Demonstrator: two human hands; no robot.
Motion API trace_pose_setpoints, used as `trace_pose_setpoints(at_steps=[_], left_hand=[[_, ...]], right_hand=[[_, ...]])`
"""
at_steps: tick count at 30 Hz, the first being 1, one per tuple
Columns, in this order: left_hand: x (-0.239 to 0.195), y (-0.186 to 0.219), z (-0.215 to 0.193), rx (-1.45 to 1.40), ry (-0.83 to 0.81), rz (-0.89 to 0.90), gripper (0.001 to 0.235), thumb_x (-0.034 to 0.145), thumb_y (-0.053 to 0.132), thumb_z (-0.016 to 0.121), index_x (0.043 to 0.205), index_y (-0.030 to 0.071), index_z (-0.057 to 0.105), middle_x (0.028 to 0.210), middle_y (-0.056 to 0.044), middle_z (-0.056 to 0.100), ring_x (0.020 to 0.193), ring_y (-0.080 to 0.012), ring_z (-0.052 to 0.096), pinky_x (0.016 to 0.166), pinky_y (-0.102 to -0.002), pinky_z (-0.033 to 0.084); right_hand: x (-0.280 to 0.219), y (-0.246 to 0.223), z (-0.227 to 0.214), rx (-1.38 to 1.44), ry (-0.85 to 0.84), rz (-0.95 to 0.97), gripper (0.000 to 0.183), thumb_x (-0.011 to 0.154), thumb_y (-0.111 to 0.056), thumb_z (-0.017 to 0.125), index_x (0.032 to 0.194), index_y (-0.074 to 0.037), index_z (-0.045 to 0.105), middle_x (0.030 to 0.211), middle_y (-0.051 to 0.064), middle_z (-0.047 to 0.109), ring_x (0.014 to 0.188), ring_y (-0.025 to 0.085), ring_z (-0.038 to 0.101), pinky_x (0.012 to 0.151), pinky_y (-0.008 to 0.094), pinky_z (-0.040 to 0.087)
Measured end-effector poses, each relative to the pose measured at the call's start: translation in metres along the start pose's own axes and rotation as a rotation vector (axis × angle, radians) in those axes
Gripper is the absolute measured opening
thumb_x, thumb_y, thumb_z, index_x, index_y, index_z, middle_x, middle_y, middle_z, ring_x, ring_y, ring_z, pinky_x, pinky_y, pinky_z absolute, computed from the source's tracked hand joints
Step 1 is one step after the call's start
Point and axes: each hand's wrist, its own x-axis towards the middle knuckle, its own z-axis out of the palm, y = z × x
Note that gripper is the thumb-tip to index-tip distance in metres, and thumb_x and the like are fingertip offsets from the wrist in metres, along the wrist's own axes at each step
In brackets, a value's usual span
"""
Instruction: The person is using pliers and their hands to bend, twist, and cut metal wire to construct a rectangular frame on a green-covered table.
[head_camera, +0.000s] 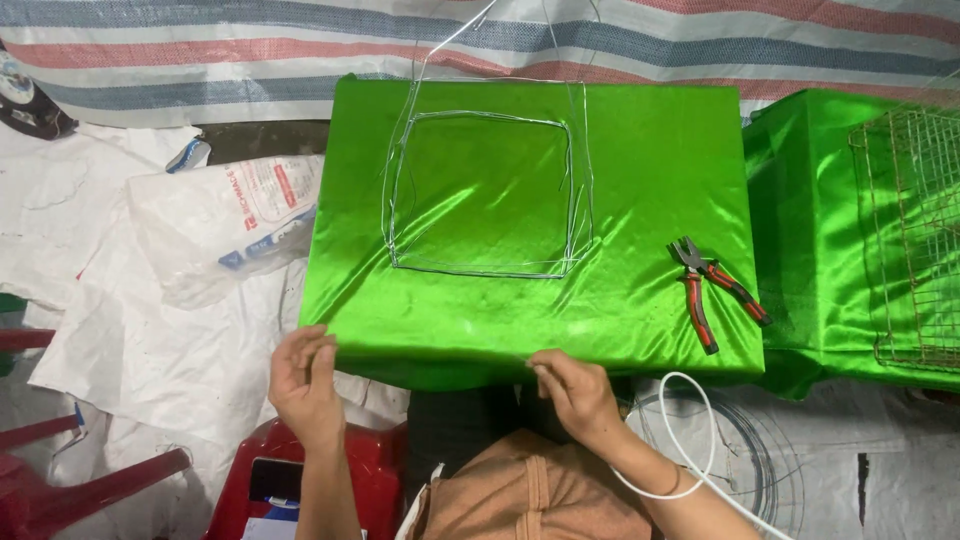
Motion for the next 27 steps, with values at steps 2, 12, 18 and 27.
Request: trace_pose_setpoints(at_steps=[2, 12, 18, 27], left_hand=[[-0.012, 0.012, 0.018, -0.454, 0.089, -0.275, 0.061, 0.103, -0.003, 0.051, 0.158, 0.009, 0.029, 0.119, -0.018, 0.067, 0.096, -0.0267, 0.067, 0.089, -0.04, 0.057], [-0.082, 0.004, 0.055, -0.225, -0.429, -0.491, 0.014, 0.094, 0.008, 0.067, 0.106, 0.003, 0.072, 0.092, -0.01, 0.079, 0.087, -0.0168, 0.074, 0.085, -0.028, 0.06], [-0.051, 0.021, 0.04, -0.298, -0.208, -0.484, 0.019, 0.099, 0.015, 0.059, 0.111, 0.003, 0.068, 0.085, -0.012, 0.076, 0.082, -0.0198, 0.073, 0.079, -0.031, 0.057], [-0.018, 0.014, 0.052, -0.453, -0.234, -0.503, 0.015, 0.099, -0.003, 0.056, 0.11, 0.001, 0.065, 0.083, -0.014, 0.072, 0.071, -0.0218, 0.07, 0.063, -0.029, 0.059]], right_hand=[[0.0, -0.006, 0.017, 0.084, 0.02, 0.072, 0.018, 0.101, -0.02, 0.055, 0.104, -0.013, 0.071, 0.06, -0.004, 0.065, 0.052, 0.009, 0.063, 0.056, 0.025, 0.051], [-0.006, -0.015, 0.067, 0.355, -0.302, 0.048, 0.023, 0.106, -0.023, 0.052, 0.11, -0.01, 0.069, 0.07, -0.001, 0.071, 0.065, 0.012, 0.07, 0.07, 0.029, 0.055], [-0.017, -0.007, 0.075, 0.378, -0.429, 0.078, 0.021, 0.106, -0.023, 0.051, 0.107, -0.011, 0.069, 0.065, -0.002, 0.069, 0.06, 0.012, 0.068, 0.065, 0.027, 0.054], [-0.008, 0.002, 0.063, 0.338, -0.547, 0.043, 0.024, 0.105, -0.022, 0.052, 0.116, -0.01, 0.07, 0.079, -0.001, 0.074, 0.072, 0.012, 0.073, 0.068, 0.028, 0.057]])
